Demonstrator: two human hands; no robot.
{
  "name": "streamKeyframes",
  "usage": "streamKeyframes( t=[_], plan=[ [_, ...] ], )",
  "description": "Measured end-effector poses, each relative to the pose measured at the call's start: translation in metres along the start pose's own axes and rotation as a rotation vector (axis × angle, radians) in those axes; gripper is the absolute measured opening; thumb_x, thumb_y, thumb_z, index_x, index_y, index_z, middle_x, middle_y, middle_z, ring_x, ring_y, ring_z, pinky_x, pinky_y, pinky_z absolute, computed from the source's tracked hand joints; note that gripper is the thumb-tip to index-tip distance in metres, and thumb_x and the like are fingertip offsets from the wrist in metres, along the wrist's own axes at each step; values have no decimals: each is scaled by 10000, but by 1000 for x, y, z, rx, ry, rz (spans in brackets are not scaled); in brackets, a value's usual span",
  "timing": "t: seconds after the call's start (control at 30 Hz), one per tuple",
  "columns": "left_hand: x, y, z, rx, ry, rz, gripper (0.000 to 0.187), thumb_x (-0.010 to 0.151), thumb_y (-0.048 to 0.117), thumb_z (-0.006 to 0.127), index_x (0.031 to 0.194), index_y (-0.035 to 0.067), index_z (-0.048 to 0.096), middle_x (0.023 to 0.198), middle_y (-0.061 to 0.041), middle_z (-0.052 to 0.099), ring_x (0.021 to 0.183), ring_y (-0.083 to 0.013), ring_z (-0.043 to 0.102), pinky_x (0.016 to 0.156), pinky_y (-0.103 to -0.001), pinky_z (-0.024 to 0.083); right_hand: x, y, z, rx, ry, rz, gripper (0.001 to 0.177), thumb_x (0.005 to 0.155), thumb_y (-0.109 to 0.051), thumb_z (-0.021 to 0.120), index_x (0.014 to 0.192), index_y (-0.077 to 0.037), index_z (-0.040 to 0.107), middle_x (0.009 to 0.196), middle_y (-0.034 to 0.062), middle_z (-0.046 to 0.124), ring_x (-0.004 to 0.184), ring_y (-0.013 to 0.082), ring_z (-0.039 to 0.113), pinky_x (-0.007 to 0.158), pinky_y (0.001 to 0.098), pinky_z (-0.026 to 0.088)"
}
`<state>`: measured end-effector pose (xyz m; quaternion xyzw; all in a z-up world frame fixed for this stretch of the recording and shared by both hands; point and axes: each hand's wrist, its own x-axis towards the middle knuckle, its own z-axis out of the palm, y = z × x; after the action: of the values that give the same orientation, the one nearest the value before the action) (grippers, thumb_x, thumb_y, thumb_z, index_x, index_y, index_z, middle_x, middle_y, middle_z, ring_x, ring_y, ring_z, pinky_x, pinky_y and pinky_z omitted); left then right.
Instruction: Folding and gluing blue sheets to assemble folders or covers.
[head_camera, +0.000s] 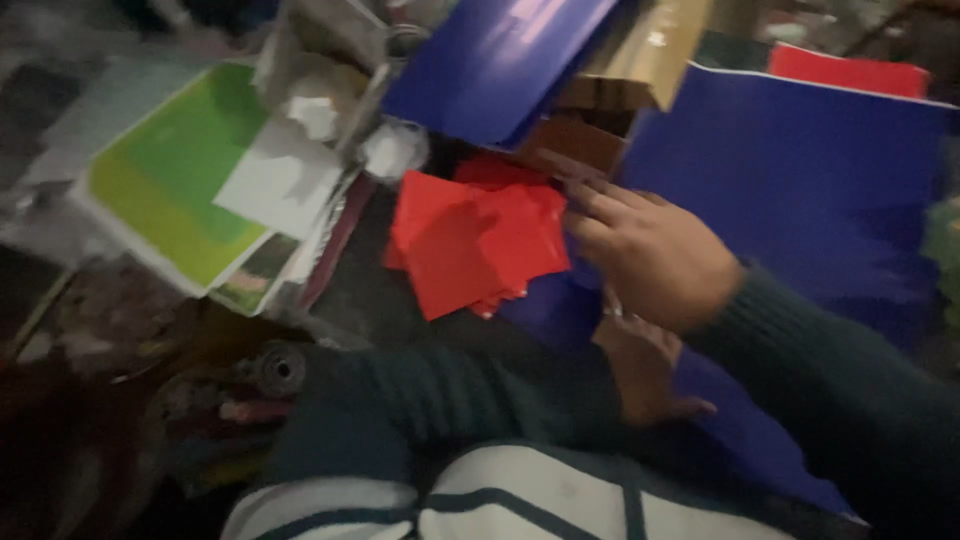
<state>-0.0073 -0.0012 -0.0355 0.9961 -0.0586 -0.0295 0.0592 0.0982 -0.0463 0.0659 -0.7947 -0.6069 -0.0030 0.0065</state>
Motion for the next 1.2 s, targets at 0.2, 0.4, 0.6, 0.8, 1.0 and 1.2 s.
streamKeyframes(
  t=[0.2, 0.4, 0.6, 0.8, 1.0, 1.2],
  plan=[
    [3, 23, -2, -75, 7, 60, 1199, 744, 807, 598, 1513, -62, 298, 1555, -402, 233, 1476, -538, 193, 1133, -687, 153, -154, 30, 36, 211, 99, 414, 443, 892, -166, 657, 1321, -67, 607, 1459, 133, 559, 1328, 291, 558, 1075, 386, 469],
    [1, 22, -8, -47, 27, 84, 1169, 779, 785, 596, 1507, -84, 312, 1547, -414, 255, 1455, -537, 226, 1133, -688, 184, -210, 8, 101, 65, 107, 484, 621, 894, -374, 612, 1387, -8, 521, 1516, 219, 462, 1423, 366, 424, 1132, 553, 328],
    [1, 24, -2, -20, 113, 98, 1132, 778, 786, 593, 1472, -80, 368, 1513, -406, 317, 1419, -539, 283, 1103, -670, 227, -212, -18, 102, 4, 119, 655, 730, 882, -444, 611, 1458, -20, 464, 1547, 207, 430, 1440, 380, 379, 1129, 648, 255],
    [5, 30, -17, 28, 48, 76, 1130, 755, 797, 593, 1463, -60, 391, 1494, -389, 345, 1409, -505, 287, 1106, -665, 220, -210, -25, 100, 11, 164, 707, 767, 874, -477, 640, 1457, -11, 466, 1550, 212, 423, 1455, 391, 357, 1146, 661, 219],
    [15, 35, -21, 58, 58, 298, 990, 809, 718, 575, 1464, -3, 404, 1526, -280, 370, 1456, -446, 266, 1127, -708, 154, -212, -24, 101, 28, 183, 700, 770, 874, -495, 642, 1457, -20, 478, 1558, 212, 411, 1460, 390, 340, 1135, 680, 207],
    [22, 34, -7, 28, -18, 316, 1028, 821, 713, 541, 1552, 22, 327, 1644, -227, 262, 1521, -451, 196, 1078, -764, 124, -212, -27, 99, 25, 184, 724, 760, 878, -515, 638, 1459, -46, 493, 1549, 207, 424, 1455, 401, 342, 1115, 702, 217]
  ],
)
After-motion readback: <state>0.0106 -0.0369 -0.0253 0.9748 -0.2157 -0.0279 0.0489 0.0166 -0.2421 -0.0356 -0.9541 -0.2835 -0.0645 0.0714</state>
